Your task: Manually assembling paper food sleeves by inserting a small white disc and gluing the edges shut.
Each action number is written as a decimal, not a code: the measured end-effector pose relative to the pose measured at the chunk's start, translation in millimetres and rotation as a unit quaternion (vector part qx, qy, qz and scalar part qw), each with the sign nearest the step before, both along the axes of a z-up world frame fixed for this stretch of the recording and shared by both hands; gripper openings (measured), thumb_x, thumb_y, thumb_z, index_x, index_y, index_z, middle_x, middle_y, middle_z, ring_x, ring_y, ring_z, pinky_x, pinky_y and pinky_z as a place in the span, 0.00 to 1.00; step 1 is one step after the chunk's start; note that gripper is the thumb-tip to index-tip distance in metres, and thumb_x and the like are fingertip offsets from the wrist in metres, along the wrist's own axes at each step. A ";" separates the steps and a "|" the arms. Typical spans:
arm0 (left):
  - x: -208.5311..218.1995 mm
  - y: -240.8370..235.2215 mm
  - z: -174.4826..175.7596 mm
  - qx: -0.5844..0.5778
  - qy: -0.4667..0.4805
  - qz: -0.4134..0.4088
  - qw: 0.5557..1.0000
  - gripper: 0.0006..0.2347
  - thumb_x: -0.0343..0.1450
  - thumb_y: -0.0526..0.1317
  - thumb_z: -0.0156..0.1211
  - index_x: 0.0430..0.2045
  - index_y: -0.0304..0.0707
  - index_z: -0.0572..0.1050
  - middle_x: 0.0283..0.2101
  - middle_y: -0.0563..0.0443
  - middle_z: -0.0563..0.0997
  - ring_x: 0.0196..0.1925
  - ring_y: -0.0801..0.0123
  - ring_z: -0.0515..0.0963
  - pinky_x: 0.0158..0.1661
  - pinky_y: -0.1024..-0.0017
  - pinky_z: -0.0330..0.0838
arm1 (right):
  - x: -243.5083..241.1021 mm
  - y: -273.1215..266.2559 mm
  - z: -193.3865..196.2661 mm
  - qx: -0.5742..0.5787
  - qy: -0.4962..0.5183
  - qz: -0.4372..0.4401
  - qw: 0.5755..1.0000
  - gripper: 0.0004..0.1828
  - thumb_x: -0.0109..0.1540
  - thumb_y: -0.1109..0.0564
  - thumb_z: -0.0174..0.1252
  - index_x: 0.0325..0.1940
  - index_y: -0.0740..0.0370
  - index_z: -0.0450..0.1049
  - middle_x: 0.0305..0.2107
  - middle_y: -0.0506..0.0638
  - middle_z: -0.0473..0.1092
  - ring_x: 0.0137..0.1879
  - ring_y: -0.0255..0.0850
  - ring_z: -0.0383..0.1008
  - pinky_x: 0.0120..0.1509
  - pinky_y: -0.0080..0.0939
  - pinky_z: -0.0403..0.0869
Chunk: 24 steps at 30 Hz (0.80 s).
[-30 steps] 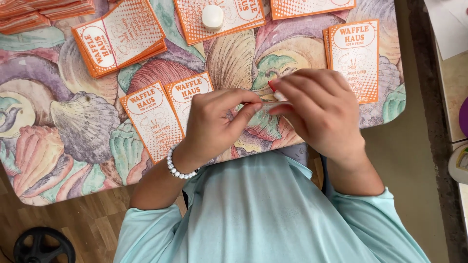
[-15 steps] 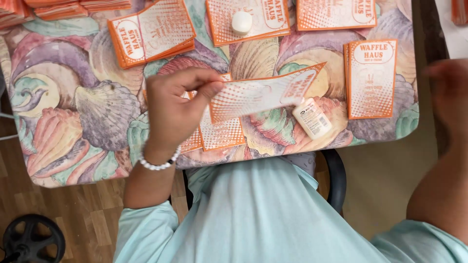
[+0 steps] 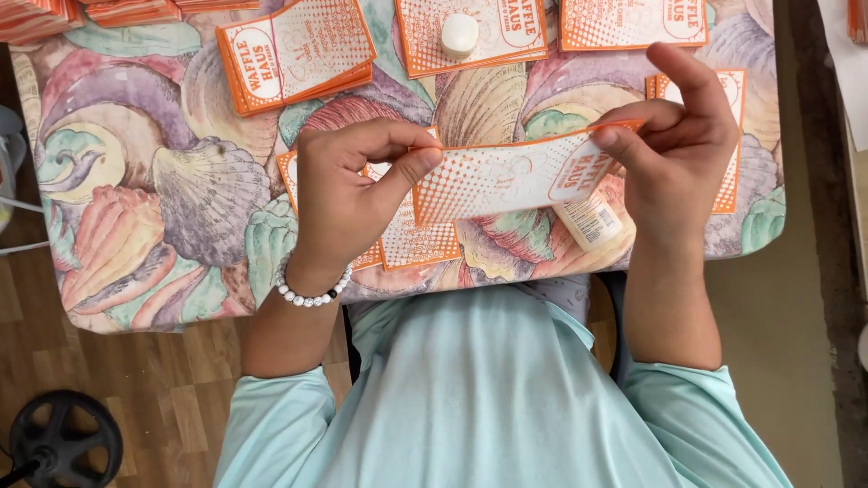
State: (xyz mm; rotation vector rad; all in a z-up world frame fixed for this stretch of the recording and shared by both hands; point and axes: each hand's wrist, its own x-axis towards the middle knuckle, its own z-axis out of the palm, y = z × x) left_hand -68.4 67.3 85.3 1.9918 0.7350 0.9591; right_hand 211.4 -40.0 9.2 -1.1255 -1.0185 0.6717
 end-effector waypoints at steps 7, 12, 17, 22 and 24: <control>-5.5 -4.3 -27.2 -0.064 -0.022 -0.016 0.998 0.03 0.69 0.30 0.74 0.31 0.33 0.85 0.34 0.48 0.87 0.36 0.76 0.84 0.38 0.81 0.77 | 49.4 -42.9 -37.3 0.010 -0.022 -0.009 1.000 0.31 0.65 0.76 0.64 0.71 0.70 0.64 0.37 0.66 0.73 0.40 0.46 0.77 0.51 0.40 0.79; 2.0 -20.8 -108.1 -0.497 -0.243 -0.166 0.816 0.08 0.62 0.24 0.72 0.31 0.30 0.84 0.33 0.39 0.86 0.34 0.68 0.86 0.39 0.77 0.82 | 30.2 -78.2 -49.3 0.118 0.083 0.126 0.982 0.47 0.62 0.50 0.57 0.86 0.41 0.51 0.77 0.65 0.56 0.79 0.69 0.63 0.83 0.64 0.69; 59.4 -66.2 -129.0 -0.657 -0.175 -0.241 0.692 0.04 0.63 0.30 0.73 0.27 0.34 0.85 0.27 0.50 0.84 0.29 0.71 0.81 0.34 0.75 0.76 | -45.4 -87.1 3.1 0.234 0.102 0.150 0.955 0.25 0.73 0.43 0.51 0.73 0.50 0.63 0.46 0.61 0.70 0.62 0.59 0.72 0.71 0.68 0.72; 58.8 -88.2 -120.1 -0.578 -0.181 -0.331 0.724 0.24 0.68 0.38 0.73 0.59 0.32 0.75 0.51 0.45 0.84 0.48 0.74 0.84 0.52 0.76 0.78 | 25.2 -108.0 -5.7 0.166 0.009 0.320 0.933 0.28 0.70 0.37 0.54 0.69 0.48 0.57 0.32 0.49 0.74 0.40 0.49 0.81 0.57 0.57 0.79; 40.6 -85.9 -112.0 -0.236 -0.073 -0.209 0.946 0.32 0.68 0.45 0.73 0.67 0.52 0.63 0.60 0.50 0.81 0.59 0.69 0.83 0.63 0.69 0.80 | 45.7 -109.3 -25.0 0.089 -0.030 -0.040 0.995 0.42 0.62 0.64 0.59 0.80 0.66 0.55 0.32 0.67 0.62 0.30 0.53 0.64 0.39 0.53 0.71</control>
